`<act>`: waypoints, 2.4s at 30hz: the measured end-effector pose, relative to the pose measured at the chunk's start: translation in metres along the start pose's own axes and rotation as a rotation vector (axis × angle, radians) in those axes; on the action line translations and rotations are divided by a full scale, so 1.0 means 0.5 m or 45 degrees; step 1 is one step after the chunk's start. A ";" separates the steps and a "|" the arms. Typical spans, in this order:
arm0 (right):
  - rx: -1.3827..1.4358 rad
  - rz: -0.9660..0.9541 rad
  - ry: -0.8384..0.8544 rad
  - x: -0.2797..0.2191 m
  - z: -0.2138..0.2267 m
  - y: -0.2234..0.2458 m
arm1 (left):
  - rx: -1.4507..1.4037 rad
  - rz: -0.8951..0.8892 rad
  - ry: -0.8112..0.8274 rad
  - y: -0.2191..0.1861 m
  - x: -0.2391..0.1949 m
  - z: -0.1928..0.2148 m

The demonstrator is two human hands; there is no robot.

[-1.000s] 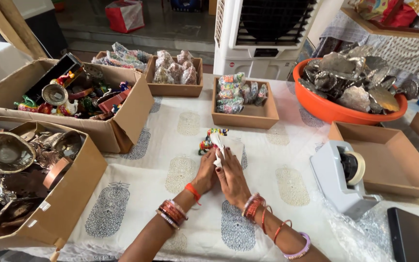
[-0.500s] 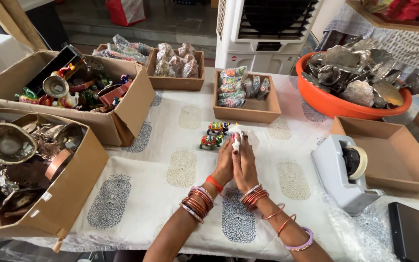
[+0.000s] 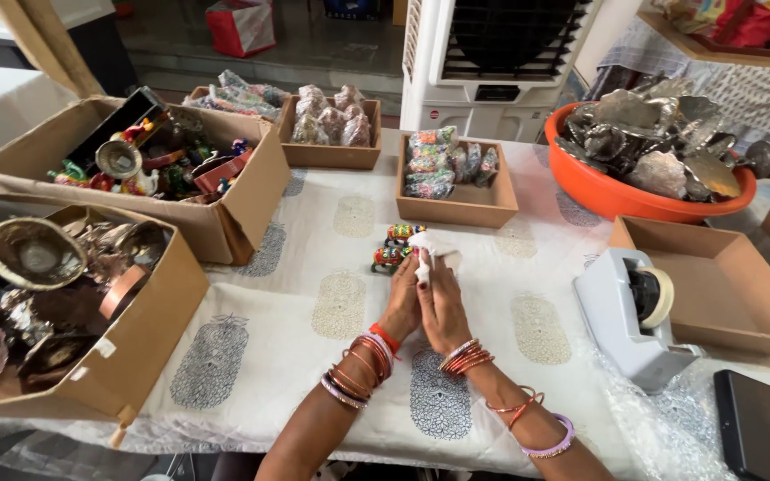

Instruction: The person selects two small colorful elephant figurines from a cardboard box and places them on a table. They then use a white cloth to wipe each figurine individually, rotating them to clean multiple sides. The cleaned figurines remain on the table.

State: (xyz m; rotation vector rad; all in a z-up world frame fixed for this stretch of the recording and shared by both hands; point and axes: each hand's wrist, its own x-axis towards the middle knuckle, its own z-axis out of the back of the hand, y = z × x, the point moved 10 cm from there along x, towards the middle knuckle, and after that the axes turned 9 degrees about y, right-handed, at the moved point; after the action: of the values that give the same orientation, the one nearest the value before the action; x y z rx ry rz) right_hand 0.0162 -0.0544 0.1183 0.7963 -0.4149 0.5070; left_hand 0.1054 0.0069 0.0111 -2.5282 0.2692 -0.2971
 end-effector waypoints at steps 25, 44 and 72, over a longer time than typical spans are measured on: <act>0.323 -0.225 -0.213 0.014 0.094 -0.067 | 0.397 0.230 0.229 0.074 -0.026 -0.067; 0.099 0.042 -0.113 0.008 0.041 -0.013 | 0.233 0.102 0.197 0.066 0.035 0.018; 0.117 -0.001 -0.087 0.018 0.048 -0.057 | 0.395 0.163 0.119 0.073 0.018 0.002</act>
State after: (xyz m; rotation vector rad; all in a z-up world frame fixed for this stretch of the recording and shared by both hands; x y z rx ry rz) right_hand 0.0361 -0.0871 0.1222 0.9046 -0.4570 0.5019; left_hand 0.1098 -0.0249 -0.0090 -2.1846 0.3881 -0.3765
